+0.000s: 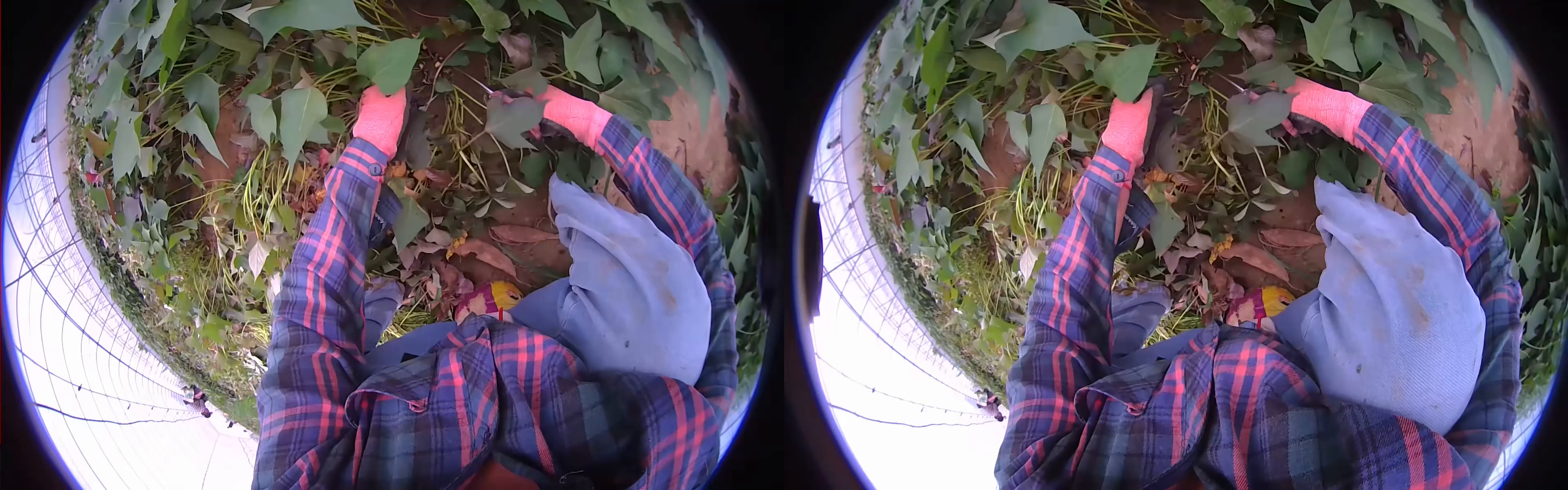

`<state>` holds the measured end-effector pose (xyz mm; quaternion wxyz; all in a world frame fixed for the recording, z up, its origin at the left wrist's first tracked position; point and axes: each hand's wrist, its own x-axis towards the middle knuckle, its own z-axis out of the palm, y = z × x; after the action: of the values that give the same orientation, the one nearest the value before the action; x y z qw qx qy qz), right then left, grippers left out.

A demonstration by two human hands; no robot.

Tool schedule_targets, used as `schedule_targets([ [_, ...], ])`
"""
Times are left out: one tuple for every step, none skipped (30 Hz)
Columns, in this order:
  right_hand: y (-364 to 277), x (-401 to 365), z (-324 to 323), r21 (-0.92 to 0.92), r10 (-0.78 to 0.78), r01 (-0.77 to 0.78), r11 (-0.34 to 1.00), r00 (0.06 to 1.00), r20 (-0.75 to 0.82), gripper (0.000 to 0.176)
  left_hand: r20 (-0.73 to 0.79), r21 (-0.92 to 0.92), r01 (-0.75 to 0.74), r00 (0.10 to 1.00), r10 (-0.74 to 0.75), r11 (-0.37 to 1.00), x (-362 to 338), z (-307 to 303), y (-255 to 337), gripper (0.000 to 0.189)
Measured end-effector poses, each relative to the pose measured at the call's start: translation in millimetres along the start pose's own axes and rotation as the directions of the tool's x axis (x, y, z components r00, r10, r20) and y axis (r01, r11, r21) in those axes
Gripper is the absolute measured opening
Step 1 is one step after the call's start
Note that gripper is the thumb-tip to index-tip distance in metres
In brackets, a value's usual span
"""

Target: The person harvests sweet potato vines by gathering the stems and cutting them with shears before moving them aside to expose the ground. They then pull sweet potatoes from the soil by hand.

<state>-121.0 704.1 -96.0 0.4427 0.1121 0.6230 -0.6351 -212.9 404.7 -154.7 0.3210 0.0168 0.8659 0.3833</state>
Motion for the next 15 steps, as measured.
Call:
schedule_targets([
  [0.0, 2.6, 1.0, -0.002, -0.002, 0.002, 1.0, 1.0, 0.003, 0.041, -0.053, 0.119, -0.269, 0.96, 0.277, 0.956, -0.4, -1.8, -13.7, 0.033],
  [-1.2, 7.1, 0.1, -0.071, -0.081, 0.079, 0.994, 0.997, -0.019, 0.04, -0.073, 0.25, -0.508, 0.839, 0.539, 0.824, -2.7, -6.5, -11.3, 0.03],
  [-2.9, 13.3, -0.6, -0.141, -0.161, 0.154, 0.978, 0.986, -0.035, 0.04, -0.078, 0.257, -0.508, 0.837, 0.542, 0.822, -2.5, -6.9, -7.2, 0.03],
  [-4.2, 18.6, 0.1, -0.208, -0.239, 0.225, 0.952, 0.97, -0.045, 0.039, -0.089, 0.189, -0.371, 0.916, 0.392, 0.909, -4.0, -2.0, -2.2, 0.035],
  [-4.7, 22.7, 1.0, -0.273, -0.316, 0.291, 0.917, 0.948, -0.051, 0.04, -0.086, 0.118, -0.221, 0.969, 0.231, 0.968, -11.5, 1.1, 13.1, 0.039],
  [-5.4, 24.4, 1.1, -0.34, -0.391, 0.351, 0.873, 0.919, -0.054, 0.04, -0.082, 0.24, -0.19, 0.973, 0.215, 0.952, -29.7, 1.0, 37.2, 0.035],
  [-6.7, 26.3, 0.4, -0.404, -0.46, 0.403, 0.821, 0.887, -0.051, 0.041, -0.085, 0.241, -0.19, 0.973, 0.216, 0.952, -37.6, 1.0, 51.9, 0.035],
  [-15.1, 18.6, 3.8, -0.529, -0.611, 0.547, 0.649, 0.789, 0.067, 0.044, -0.043, 0.239, -0.282, 0.953, 0.3, 0.929, -43.2, 1.5, 63.6, 0.033],
  [-15.7, 21.2, 4.6, -0.53, -0.61, 0.547, 0.648, 0.789, 0.068, 0.044, 0.001, 0.233, -0.37, 0.925, 0.381, 0.899, -47.1, 0.0, 80.5, 0.032],
  [-15.6, 25.3, 7.2, -0.546, -0.495, 0.468, 0.694, 0.862, 0.111, 0.044, 0.082, 0.056, -0.447, 0.893, 0.442, 0.893, -45.5, -2.8, 99.9, 0.031],
  [-14.6, 30.8, 10.7, -0.567, -0.37, 0.387, 0.727, 0.917, 0.151, 0.044, 0.079, 0.059, -0.445, 0.894, 0.44, 0.894, -39.8, -2.8, 111.1, 0.031],
  [-14.0, 36.6, 18.5, -0.338, -0.244, 0.263, 0.904, 0.965, 0.1, 0.044, 0.033, 0.15, -0.554, 0.83, 0.556, 0.819, -28.1, -2.5, 119.6, 0.03],
  [13.8, 60.2, 13.8, 0.128, -0.234, 0.215, 0.968, 0.958, 0.165, 0.044, 0.0, 0.246, -0.645, 0.747, 0.665, 0.724, -16.2, -3.9, 124.5, 0.029],
  [5.8, 54.7, 18.7, -0.235, -0.442, 0.463, 0.855, 0.886, 0.138, 0.034, -0.011, 0.453, -0.63, 0.704, 0.71, 0.631, -2.6, -6.7, 121.3, 0.027],
  [0.4, 49.2, 23.5, -0.557, -0.617, 0.601, 0.573, 0.763, 0.19, 0.025, -0.006, 0.637, -0.577, 0.66, 0.752, 0.511, 7.5, -12.1, 119.8, 0.026],
])
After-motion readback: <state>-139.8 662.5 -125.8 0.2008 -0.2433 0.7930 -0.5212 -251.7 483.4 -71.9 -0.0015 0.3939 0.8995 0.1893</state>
